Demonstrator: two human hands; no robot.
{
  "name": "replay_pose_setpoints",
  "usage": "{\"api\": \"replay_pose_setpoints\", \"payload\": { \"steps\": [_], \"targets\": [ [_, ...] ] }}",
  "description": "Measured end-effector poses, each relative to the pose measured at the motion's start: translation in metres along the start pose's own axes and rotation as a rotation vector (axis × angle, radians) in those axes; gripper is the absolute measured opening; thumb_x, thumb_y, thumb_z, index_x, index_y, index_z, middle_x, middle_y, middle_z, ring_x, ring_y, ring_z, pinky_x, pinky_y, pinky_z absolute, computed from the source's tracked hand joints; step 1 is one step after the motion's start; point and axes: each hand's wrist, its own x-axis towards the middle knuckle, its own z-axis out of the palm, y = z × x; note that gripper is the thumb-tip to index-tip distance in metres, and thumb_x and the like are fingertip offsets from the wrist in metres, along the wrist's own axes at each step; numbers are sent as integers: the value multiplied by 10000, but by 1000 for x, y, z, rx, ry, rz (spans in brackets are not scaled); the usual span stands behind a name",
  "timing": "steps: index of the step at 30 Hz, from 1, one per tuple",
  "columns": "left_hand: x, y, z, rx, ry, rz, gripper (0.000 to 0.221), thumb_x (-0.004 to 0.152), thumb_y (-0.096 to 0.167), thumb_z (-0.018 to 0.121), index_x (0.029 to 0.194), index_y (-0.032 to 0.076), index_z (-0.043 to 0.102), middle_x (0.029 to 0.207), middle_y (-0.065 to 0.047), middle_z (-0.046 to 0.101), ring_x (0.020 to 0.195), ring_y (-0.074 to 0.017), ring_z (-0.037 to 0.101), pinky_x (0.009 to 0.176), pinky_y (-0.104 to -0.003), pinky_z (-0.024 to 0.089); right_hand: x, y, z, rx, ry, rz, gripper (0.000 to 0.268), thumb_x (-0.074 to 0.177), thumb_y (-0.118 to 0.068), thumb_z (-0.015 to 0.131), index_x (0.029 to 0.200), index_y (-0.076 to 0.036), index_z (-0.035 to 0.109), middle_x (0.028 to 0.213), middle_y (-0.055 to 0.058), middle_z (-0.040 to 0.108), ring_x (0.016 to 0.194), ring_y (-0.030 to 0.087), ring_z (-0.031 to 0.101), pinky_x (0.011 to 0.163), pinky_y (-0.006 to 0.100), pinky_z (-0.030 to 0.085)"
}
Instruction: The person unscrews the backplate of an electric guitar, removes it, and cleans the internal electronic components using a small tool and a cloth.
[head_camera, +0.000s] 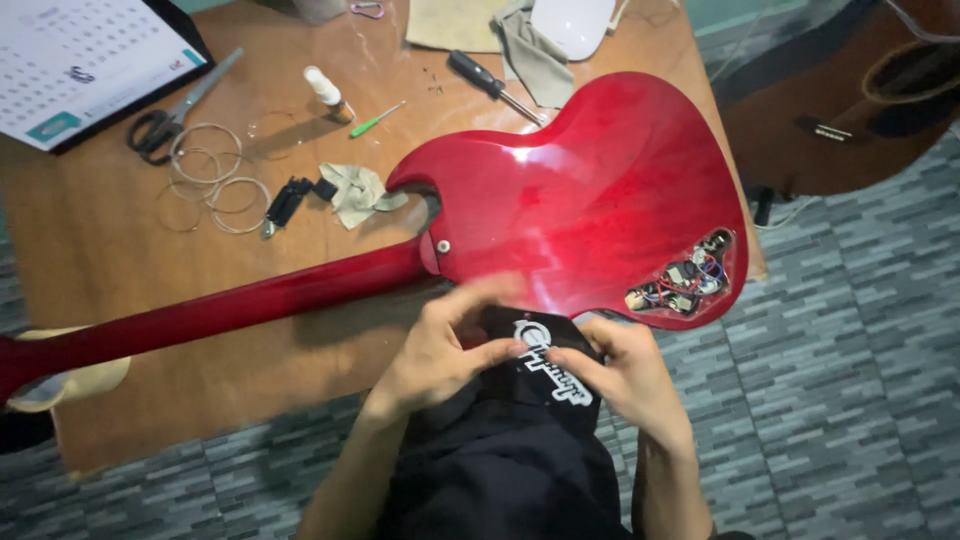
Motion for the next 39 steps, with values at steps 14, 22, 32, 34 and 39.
{"api": "replay_pose_setpoints", "payload": {
  "steps": [14, 22, 32, 34, 39],
  "targets": [
    [197, -71, -119, -392, 749, -47, 284, 922, 48, 758, 1191, 10, 674, 1089, -137, 684, 976, -261, 696, 810, -438, 649, 26, 8, 17, 342, 158, 66, 301, 1006, -46, 599, 1294, 35, 637, 910, 216, 790, 699, 190, 754, 676, 281, 613],
    [390, -103, -187, 680, 866, -136, 194, 685, 186, 795, 861, 236, 859, 934, 103, 805, 863, -123, 710, 764, -324, 545, -35, 32, 5, 316, 387, 297, 185, 981, -88, 624, 1072, 33, 729, 805, 179, 789, 649, 194, 718, 665, 280, 620],
    [377, -94, -169, 1301, 486, -118, 249, 729, 80, 776, 965, 154, 805, 968, -52, 767, 879, -281, 728, 732, -432, 585, -22, 36, -13, 303, 445, 267, 188, 1004, -88, 612, 1070, 50, 722, 781, 161, 744, 626, 171, 665, 615, 247, 582],
    [366, -92, -166, 1496, 363, -104, 269, 744, 44, 768, 999, 127, 787, 980, -103, 753, 884, -335, 733, 722, -468, 598, -18, 29, -15, 257, 436, 286, 176, 981, -97, 643, 1057, 31, 738, 789, 144, 762, 636, 176, 693, 620, 255, 612],
    [311, -89, -165, 1783, 171, -106, 301, 765, -9, 757, 1051, 87, 759, 997, -180, 732, 892, -414, 740, 706, -522, 616, -15, 41, -5, 334, 521, 321, 171, 977, -82, 670, 1091, 20, 746, 747, 133, 724, 511, 97, 571, 477, 191, 468]
  ]
}}
